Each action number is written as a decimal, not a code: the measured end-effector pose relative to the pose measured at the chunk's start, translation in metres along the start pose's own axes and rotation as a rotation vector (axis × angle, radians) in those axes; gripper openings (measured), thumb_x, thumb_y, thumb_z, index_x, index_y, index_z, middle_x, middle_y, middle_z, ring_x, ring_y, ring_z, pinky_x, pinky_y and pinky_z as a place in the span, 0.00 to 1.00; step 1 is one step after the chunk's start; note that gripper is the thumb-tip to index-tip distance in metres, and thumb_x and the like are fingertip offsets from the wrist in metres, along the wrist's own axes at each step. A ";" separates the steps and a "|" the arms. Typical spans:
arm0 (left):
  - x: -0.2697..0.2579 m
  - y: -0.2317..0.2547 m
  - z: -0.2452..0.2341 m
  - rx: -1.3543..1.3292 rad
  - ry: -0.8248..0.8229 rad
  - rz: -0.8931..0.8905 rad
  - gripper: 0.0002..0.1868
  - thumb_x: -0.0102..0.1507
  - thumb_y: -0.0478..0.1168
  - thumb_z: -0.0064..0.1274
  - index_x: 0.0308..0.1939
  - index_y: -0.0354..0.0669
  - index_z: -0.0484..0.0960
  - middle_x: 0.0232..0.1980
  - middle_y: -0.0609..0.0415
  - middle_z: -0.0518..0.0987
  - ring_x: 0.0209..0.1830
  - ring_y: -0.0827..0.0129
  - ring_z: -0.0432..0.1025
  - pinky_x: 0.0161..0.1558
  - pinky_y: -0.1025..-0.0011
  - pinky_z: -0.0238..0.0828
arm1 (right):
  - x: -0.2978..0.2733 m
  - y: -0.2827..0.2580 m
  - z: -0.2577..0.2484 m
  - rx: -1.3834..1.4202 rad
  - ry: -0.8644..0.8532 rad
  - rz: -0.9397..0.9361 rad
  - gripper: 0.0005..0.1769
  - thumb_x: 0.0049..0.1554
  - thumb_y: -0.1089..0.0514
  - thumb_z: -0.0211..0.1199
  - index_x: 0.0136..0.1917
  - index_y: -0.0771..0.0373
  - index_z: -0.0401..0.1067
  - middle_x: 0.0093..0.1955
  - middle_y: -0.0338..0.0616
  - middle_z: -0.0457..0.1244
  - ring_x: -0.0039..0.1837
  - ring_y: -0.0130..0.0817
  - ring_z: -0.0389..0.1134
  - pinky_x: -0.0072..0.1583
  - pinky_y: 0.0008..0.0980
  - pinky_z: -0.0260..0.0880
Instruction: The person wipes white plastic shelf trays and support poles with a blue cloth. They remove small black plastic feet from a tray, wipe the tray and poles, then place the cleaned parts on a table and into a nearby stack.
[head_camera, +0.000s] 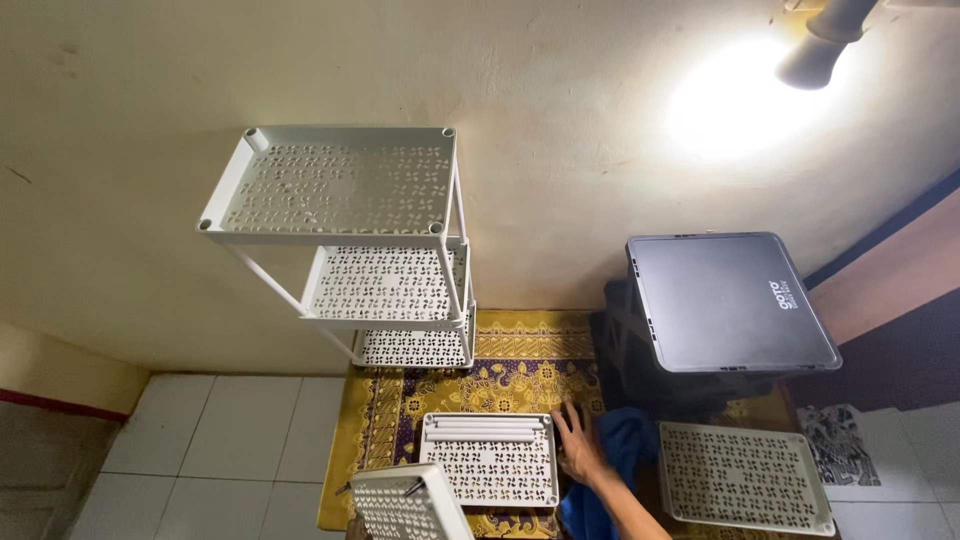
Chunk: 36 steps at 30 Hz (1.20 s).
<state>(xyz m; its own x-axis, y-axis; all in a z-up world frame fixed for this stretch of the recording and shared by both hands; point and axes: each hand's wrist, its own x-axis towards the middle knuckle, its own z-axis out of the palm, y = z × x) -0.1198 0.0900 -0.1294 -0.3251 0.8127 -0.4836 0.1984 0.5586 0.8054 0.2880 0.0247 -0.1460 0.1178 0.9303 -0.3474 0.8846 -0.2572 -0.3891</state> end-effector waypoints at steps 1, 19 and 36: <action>0.000 0.006 0.002 -0.030 -0.006 0.005 0.25 0.71 0.51 0.35 0.54 0.31 0.75 0.48 0.43 0.75 0.47 0.54 0.69 0.51 0.56 0.64 | 0.001 -0.001 0.000 -0.020 0.072 -0.037 0.50 0.48 0.68 0.65 0.78 0.48 0.48 0.82 0.54 0.35 0.80 0.66 0.36 0.77 0.56 0.44; -0.086 -0.021 -0.008 -0.554 -0.200 -0.068 0.19 0.71 0.49 0.38 0.49 0.36 0.73 0.36 0.51 0.69 0.34 0.62 0.65 0.37 0.62 0.63 | 0.010 0.021 0.019 0.014 0.269 0.011 0.32 0.53 0.50 0.67 0.68 0.49 0.61 0.64 0.54 0.56 0.67 0.57 0.58 0.61 0.51 0.68; -0.110 -0.102 0.018 -1.178 -0.459 -0.138 0.12 0.71 0.48 0.41 0.43 0.42 0.71 0.24 0.60 0.61 0.21 0.72 0.60 0.23 0.69 0.61 | 0.025 0.033 0.015 0.118 0.436 -0.101 0.23 0.51 0.50 0.71 0.55 0.60 0.67 0.46 0.52 0.65 0.49 0.54 0.68 0.51 0.51 0.67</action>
<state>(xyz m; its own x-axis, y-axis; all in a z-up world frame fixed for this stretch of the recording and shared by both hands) -0.0877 -0.0531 -0.1643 0.1180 0.8742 -0.4710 -0.8264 0.3494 0.4416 0.3134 0.0361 -0.1802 0.2349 0.9688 0.0792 0.8470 -0.1640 -0.5057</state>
